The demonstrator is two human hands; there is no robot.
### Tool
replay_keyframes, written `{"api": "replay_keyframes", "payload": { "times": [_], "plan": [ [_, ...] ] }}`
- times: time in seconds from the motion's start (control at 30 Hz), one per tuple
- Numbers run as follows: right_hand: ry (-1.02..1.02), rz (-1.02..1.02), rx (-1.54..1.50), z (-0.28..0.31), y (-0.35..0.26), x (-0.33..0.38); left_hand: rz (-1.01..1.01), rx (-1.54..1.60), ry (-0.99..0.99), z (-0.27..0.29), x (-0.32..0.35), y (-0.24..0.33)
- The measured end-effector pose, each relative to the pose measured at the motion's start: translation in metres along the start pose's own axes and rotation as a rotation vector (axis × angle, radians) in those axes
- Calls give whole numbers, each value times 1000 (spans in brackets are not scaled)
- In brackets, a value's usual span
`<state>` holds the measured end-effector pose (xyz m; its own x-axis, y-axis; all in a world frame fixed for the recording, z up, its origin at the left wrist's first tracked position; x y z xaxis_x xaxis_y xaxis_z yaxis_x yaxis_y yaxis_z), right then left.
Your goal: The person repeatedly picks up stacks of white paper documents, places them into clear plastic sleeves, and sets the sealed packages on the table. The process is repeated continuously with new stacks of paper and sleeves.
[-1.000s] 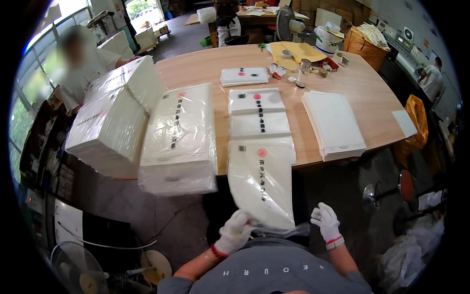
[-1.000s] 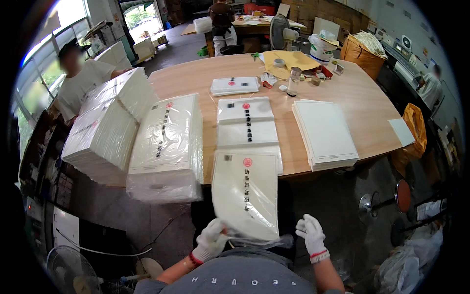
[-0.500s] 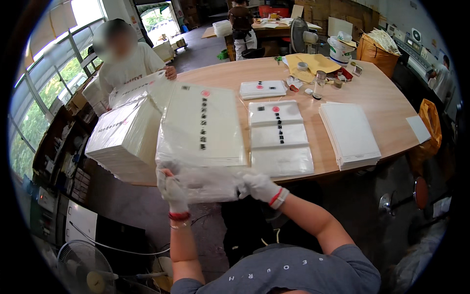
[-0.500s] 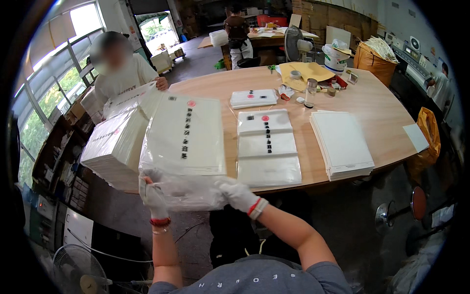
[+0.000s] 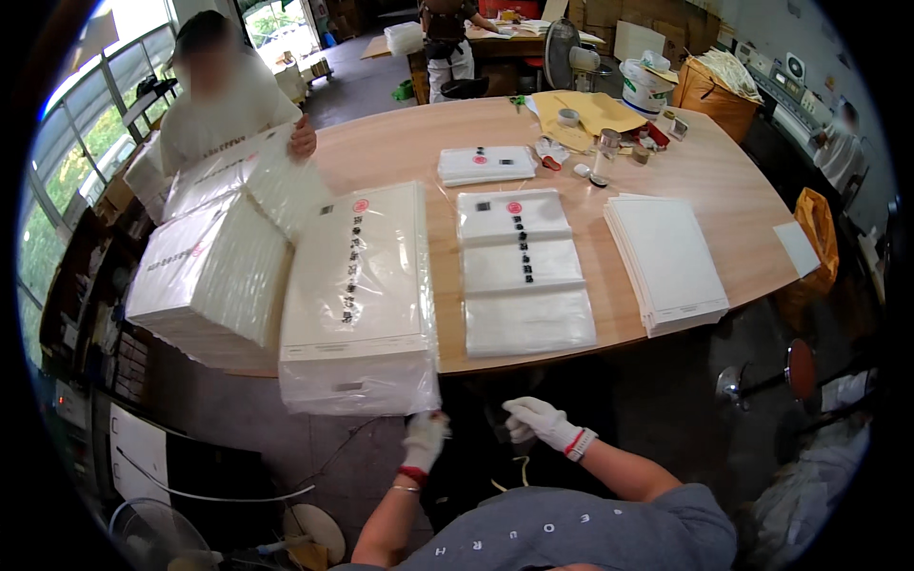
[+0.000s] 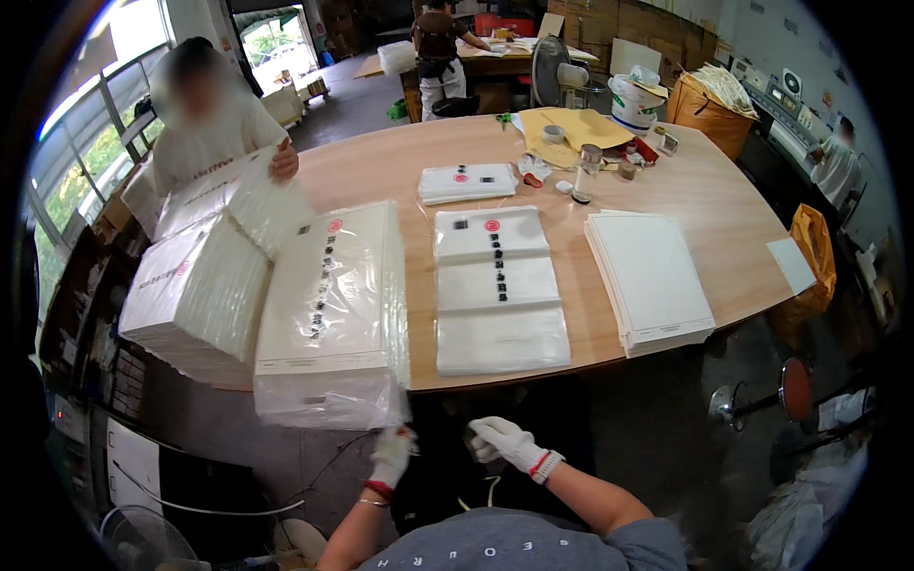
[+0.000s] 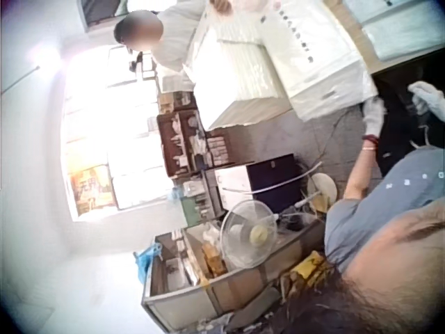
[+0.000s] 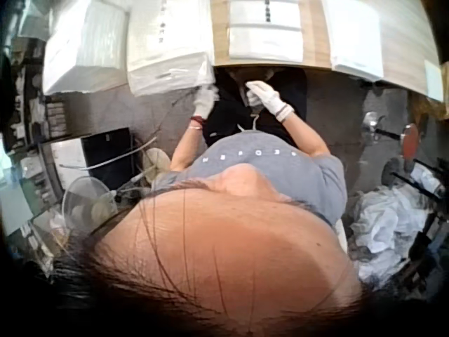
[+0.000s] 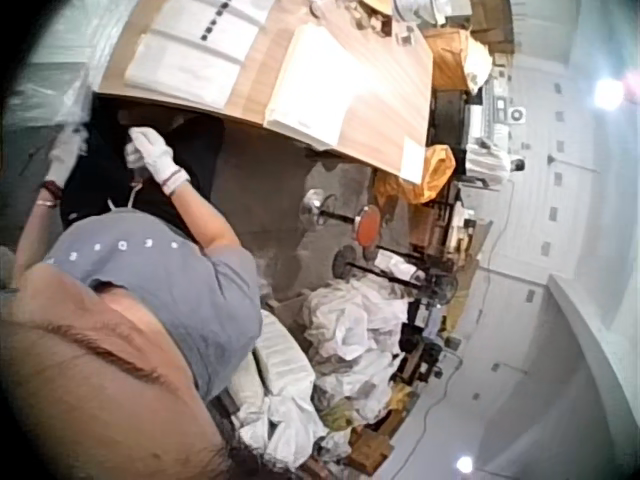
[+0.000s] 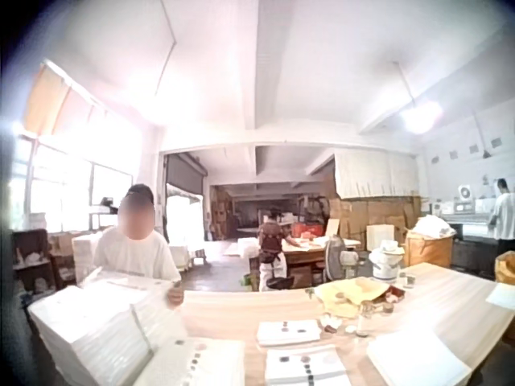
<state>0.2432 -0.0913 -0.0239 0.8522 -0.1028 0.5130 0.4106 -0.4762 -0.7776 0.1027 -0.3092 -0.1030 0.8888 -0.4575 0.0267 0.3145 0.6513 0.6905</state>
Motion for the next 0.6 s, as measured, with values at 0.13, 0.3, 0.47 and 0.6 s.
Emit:
{"api": "replay_keyframes", "payload": {
  "times": [0.13,0.3,0.47,0.6],
  "plan": [
    [252,-8,-55,53,14,33,-428,295,-148,-38,-52,120],
    [346,26,-136,74,26,51,-526,-164,25,-87,-143,190],
    [337,66,-130,83,35,51,-501,-427,-205,-105,-146,200],
    [318,40,-125,89,32,30,-627,-321,-153,-108,-149,194]
  ]
}}
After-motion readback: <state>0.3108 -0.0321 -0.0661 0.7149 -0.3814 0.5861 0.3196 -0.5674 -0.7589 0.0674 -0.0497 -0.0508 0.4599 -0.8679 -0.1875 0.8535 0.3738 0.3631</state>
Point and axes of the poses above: each hand's wrist, its own x-axis away from the middle knuckle, its own z-axis out of the back of the hand, y = z × x, the point moved 1 cm from there along -x, towards the middle knuckle, and after that the axes turned 1 degree about z, right-handed, at the moved point
